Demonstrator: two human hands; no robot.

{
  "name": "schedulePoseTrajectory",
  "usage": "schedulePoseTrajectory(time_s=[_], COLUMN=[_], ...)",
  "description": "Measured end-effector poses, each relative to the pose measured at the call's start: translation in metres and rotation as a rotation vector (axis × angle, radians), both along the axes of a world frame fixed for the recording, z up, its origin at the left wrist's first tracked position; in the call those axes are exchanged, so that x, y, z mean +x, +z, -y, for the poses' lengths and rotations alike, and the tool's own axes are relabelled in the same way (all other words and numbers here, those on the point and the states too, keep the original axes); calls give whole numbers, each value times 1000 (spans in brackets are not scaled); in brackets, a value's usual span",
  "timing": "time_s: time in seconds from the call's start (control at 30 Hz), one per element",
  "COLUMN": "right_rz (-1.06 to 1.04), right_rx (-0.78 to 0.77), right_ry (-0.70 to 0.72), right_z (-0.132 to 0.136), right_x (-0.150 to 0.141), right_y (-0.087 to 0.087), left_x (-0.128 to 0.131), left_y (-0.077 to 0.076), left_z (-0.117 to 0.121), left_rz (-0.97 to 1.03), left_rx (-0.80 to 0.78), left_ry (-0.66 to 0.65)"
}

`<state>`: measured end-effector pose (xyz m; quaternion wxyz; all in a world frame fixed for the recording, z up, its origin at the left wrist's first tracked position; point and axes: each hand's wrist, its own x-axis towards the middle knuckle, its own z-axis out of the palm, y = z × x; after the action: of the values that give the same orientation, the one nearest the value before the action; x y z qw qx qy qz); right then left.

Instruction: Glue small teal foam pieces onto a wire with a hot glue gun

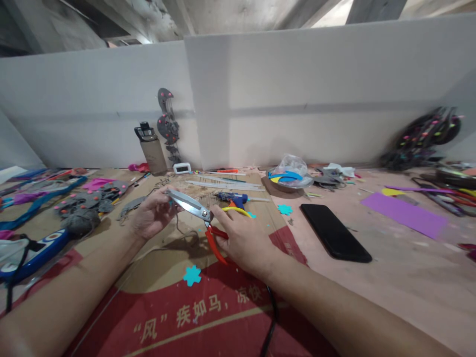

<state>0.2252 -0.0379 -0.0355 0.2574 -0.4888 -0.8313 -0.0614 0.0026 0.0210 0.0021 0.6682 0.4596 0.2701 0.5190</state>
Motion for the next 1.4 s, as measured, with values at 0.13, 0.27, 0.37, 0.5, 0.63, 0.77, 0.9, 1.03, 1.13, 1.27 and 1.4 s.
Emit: schedulePoseTrajectory(time_s=[0.13, 0.27, 0.37, 0.5, 0.63, 0.77, 0.9, 1.03, 1.13, 1.27, 1.4], right_rz=[2, 0, -1, -2, 18, 45, 63, 80, 80, 71, 85], right_rx=[19, 29, 46, 71, 63, 42, 38, 63, 74, 90, 92], right_ry=[-25, -48, -52, -48, -37, -31, -34, -48, -50, -58, -61], right_z=[0, -2, -3, -3, -3, -3, -3, -3, -4, -3, -2], right_x=[-1, -1, 0, 1, 2, 2, 2, 2, 1, 0, 1], right_y=[0, 0, -1, -2, -3, -3, -2, -2, -3, -2, 0], left_x=[3, 8, 10, 10, 9, 9, 9, 9, 9, 10, 11], left_y=[-1, -5, -8, -9, -10, -11, -11, -11, -11, -11, -10], left_z=[1, 2, 1, 0, 0, 0, 0, 0, 0, 1, 2], left_rz=[25, 77, 101, 111, 115, 121, 119, 118, 113, 114, 120], left_rx=[-5, -16, -22, -17, -35, -40, -40, -32, -31, -38, -28], left_ry=[29, 78, 107, 97, 87, 88, 80, 77, 76, 72, 80])
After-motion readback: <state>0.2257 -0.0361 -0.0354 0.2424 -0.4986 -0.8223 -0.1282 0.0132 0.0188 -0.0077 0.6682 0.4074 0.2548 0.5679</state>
